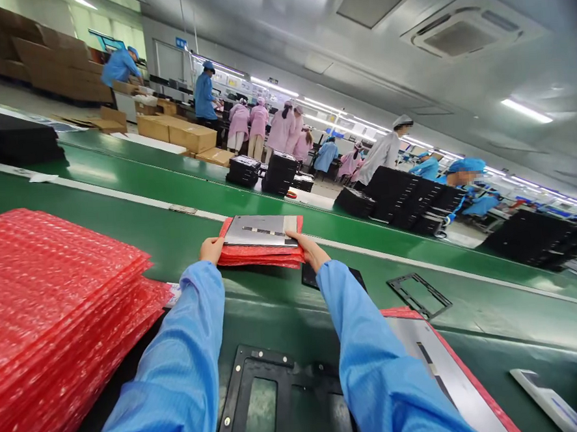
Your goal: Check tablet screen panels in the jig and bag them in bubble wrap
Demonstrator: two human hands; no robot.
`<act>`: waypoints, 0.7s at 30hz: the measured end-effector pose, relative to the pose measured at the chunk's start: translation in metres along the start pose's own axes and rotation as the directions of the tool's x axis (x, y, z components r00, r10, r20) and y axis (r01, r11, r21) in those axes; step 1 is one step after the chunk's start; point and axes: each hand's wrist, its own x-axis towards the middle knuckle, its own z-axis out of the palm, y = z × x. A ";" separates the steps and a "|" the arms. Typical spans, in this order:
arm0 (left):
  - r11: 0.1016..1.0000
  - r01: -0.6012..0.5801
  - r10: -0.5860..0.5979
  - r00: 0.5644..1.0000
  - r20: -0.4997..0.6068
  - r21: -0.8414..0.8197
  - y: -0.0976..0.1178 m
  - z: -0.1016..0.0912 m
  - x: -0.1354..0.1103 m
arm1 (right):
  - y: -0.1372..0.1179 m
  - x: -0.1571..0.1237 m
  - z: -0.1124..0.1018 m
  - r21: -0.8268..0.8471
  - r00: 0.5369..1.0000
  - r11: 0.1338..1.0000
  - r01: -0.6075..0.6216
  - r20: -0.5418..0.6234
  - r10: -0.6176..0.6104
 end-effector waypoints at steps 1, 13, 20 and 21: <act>1.000 0.001 -0.001 1.000 -0.014 -0.011 0.001 -0.003 -0.001 | -0.001 -0.002 0.001 -0.004 0.999 0.999 0.038 0.018 -0.038; 0.942 -0.253 0.230 0.965 -0.123 -0.219 0.018 -0.033 -0.018 | 0.045 -0.022 -0.003 -0.107 0.905 0.901 0.421 0.118 -0.409; 0.920 -0.331 0.290 0.936 -0.202 -0.212 0.018 -0.036 -0.019 | 0.060 -0.018 -0.011 -0.218 0.908 0.886 0.409 0.196 -0.371; 0.922 -0.331 0.289 0.934 -0.210 -0.203 0.017 -0.037 -0.018 | 0.060 -0.016 -0.011 -0.228 0.906 0.883 0.410 0.210 -0.367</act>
